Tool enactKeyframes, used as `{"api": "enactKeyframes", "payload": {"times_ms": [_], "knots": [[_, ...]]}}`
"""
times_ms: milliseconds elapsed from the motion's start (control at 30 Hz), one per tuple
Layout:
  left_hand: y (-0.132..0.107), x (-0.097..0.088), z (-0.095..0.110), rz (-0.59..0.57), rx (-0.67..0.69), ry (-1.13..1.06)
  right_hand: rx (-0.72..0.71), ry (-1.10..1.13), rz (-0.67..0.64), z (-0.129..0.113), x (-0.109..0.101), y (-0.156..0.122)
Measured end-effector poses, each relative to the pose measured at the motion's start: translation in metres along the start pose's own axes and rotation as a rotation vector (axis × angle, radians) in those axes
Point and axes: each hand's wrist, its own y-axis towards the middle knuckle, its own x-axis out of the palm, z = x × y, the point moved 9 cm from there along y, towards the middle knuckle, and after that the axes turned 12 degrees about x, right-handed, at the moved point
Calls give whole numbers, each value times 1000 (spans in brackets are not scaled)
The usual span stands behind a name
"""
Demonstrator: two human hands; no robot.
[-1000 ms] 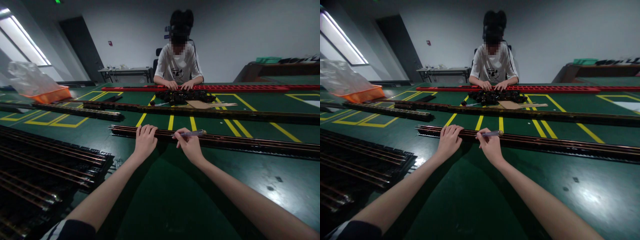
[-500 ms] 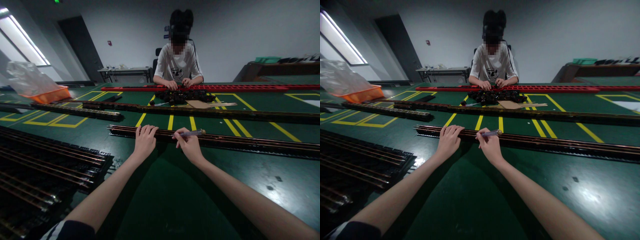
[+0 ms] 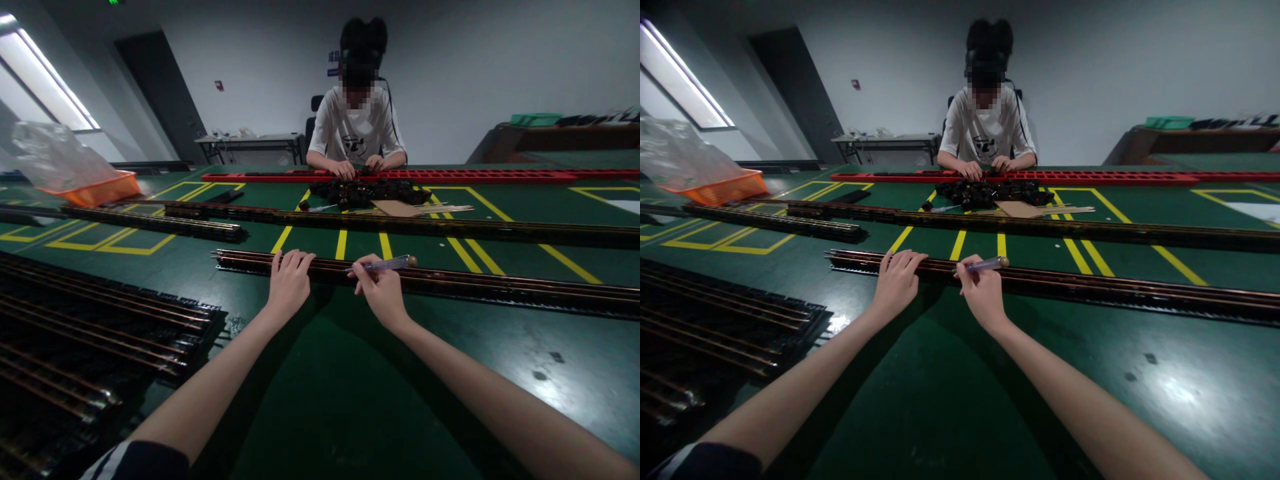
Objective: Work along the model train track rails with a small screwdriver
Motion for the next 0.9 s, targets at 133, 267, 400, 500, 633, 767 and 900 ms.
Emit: {"api": "enactKeyframes", "payload": {"times_ms": [133, 267, 400, 500, 633, 767, 900], "knots": [[0, 0, 0, 0, -7, -1, 12, -9, -47, 0, 4, 1], [0, -2, 0, 3, -10, 3, 16, -3, -53, 1, 3, 1], [0, -2, 0, 6, -10, 7, 22, 3, -59, 2, 4, 1], [0, -2, 0, 3, -18, 11, 14, 0, -67, 1, 5, 1], [1, -4, 0, 7, -19, 13, 11, -6, -63, 0, 5, 1], [2, -3, 0, -2, -26, -6, 18, 1, -67, 0, 5, 1], [2, -2, -2, -3, -42, -25, 13, -8, -61, 1, 5, 1]]}}
